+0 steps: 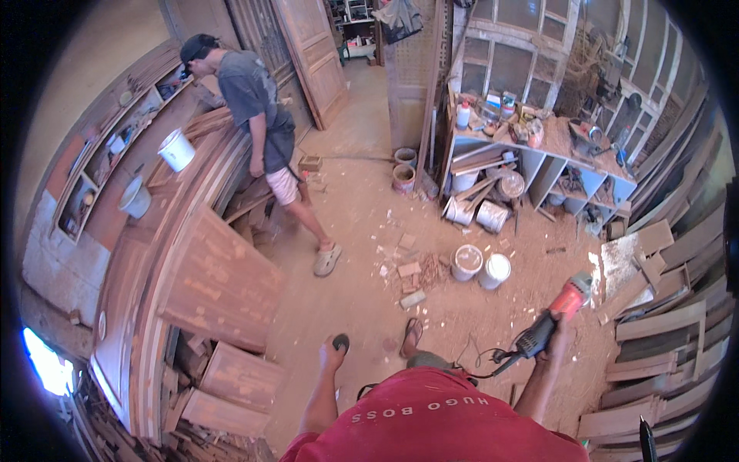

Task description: The person uses a grinder on a metal plate, then adjusts a wood router using pliers and a wrench, and finally moves a long piece of wood across the workshop.

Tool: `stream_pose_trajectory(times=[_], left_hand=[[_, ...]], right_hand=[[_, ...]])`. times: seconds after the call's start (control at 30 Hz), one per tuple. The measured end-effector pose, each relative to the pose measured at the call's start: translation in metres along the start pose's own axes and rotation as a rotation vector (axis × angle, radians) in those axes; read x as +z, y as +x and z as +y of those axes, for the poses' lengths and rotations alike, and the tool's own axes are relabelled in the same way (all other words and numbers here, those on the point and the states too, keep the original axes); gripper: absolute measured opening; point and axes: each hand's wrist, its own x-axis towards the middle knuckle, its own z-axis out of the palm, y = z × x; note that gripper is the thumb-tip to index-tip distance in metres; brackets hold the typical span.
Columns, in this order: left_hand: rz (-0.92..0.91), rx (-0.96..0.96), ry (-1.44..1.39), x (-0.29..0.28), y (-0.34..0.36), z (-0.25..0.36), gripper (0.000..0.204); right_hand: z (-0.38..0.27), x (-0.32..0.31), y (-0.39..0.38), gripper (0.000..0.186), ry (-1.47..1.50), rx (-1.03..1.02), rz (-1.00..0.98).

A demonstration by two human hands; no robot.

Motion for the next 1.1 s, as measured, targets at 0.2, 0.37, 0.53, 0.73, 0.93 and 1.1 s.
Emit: stream_pose_trajectory(times=[0.2,0.37,0.53,0.73,0.93,1.1], left_hand=[[-0.168,-0.339,0.135,0.012,0.073,-0.026,0.041],[-0.069,-0.549,0.12,0.016,0.143,-0.02,0.041],[0.027,-0.482,0.169,0.018,0.281,-0.038,0.041],[0.096,-0.333,0.009,-0.012,0.569,-0.015,0.035],[0.096,0.082,-0.073,-0.07,0.877,0.165,0.038],[0.181,0.303,-0.456,-0.128,1.058,0.388,0.031]], right_hand=[[0.02,0.187,0.123,0.035,-0.027,0.041,-0.03],[0.039,0.295,0.217,0.035,-0.22,0.083,-0.129],[0.097,0.387,0.322,0.035,-0.299,0.024,-0.124],[0.144,0.545,0.393,0.034,-0.228,0.001,-0.02],[0.136,0.689,0.416,0.032,-0.314,0.032,0.067],[0.159,0.767,0.488,0.032,-0.392,-0.041,-0.028]])
